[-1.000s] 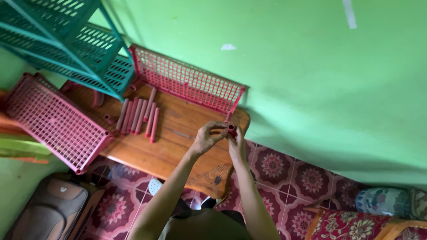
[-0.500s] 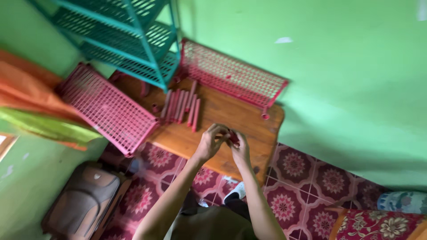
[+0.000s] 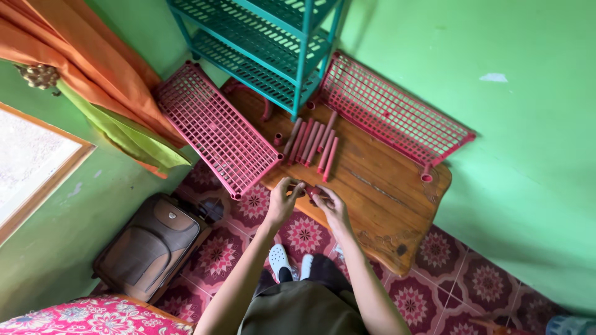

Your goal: The person disassembles a pink plastic shelving unit by removing curved and straight rods from the grid panels. The person places the removed rods on a wooden table and sets the grid panels aside.

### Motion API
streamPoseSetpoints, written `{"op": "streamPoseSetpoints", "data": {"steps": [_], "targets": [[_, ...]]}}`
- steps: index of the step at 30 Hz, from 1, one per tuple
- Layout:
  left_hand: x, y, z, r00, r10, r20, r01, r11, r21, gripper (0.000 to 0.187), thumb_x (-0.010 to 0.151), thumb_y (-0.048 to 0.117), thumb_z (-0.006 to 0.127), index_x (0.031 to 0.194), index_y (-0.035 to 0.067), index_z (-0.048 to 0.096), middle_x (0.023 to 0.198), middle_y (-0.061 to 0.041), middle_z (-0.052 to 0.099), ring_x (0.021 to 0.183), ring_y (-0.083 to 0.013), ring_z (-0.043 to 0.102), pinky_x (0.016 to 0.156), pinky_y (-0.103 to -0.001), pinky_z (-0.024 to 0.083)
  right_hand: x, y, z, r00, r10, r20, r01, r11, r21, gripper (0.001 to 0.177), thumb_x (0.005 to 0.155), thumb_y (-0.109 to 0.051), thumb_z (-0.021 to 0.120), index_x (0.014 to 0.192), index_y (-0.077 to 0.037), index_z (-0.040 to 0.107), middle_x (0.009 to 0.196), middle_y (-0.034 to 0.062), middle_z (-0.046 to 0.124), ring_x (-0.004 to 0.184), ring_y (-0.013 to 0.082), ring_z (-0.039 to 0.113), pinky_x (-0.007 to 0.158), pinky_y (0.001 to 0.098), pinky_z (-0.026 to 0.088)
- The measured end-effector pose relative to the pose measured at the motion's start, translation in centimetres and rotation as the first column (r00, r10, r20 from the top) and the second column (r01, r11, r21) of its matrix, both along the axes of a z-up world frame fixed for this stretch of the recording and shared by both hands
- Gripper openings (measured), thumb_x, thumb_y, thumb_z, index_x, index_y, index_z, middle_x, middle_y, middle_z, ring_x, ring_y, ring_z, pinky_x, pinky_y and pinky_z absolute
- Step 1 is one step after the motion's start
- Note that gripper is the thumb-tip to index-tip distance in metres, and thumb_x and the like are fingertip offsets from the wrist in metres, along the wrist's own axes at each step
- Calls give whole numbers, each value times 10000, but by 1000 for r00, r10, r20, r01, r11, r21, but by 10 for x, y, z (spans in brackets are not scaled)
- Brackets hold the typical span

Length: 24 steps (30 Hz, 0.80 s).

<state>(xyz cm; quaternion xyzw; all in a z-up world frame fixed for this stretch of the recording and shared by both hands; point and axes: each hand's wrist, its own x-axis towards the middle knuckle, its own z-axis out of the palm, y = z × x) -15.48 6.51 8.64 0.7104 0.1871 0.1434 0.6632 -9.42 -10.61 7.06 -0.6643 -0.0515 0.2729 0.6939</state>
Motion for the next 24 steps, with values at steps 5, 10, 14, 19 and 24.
{"op": "streamPoseSetpoints", "data": {"steps": [5, 10, 14, 19, 24], "targets": [[18, 25, -12, 993, 118, 21, -119, 993, 20, 201, 952, 146, 731, 1040, -22, 664, 952, -123, 767, 873, -170, 757, 784, -299, 608, 13, 27, -3, 999, 23, -24, -24, 997, -70, 533, 894, -228, 775, 1367, -39, 621, 1167, 77, 742, 1063, 161, 712, 957, 261, 537], [53, 59, -25, 991, 131, -20, -130, 991, 22, 226, 925, 141, 754, 1087, 2, 681, 977, -118, 776, 909, -165, 751, 800, -302, 604, 55, 67, -30, 999, -23, 29, 22, 999, 46, 532, 880, -174, 789, 1348, 6, 611, 1107, 86, 730, 1028, 169, 714, 894, 290, 565], [71, 81, -38, 990, 142, 13, -142, 978, 153, 229, 897, 109, 776, 1090, 21, 690, 964, -128, 782, 883, -176, 760, 768, -316, 609, 91, 94, -68, 999, 12, 48, -16, 997, 78, 524, 944, -184, 744, 1418, -26, 585, 1096, 67, 724, 971, 146, 679, 846, 276, 555], [124, 123, -37, 984, 177, -37, -167, 969, 182, 277, 884, 110, 777, 1089, 20, 614, 925, -123, 762, 791, -210, 766, 682, -335, 608, 149, 135, -100, 997, 79, -3, -79, 995, 58, 450, 978, -198, 687, 1386, -17, 622, 1187, 21, 712, 990, 113, 676, 836, 269, 568], [145, 143, -37, 981, 117, 154, -185, 803, 567, 306, 798, -6, 761, 1082, 5, 648, 999, -187, 682, 929, -376, 677, 783, -434, 567, 176, 166, -120, 986, 120, 114, -123, 992, 19, 396, 1019, -230, 632, 1368, -43, 636, 1237, 30, 718, 1094, 96, 674, 841, 266, 537]]}}
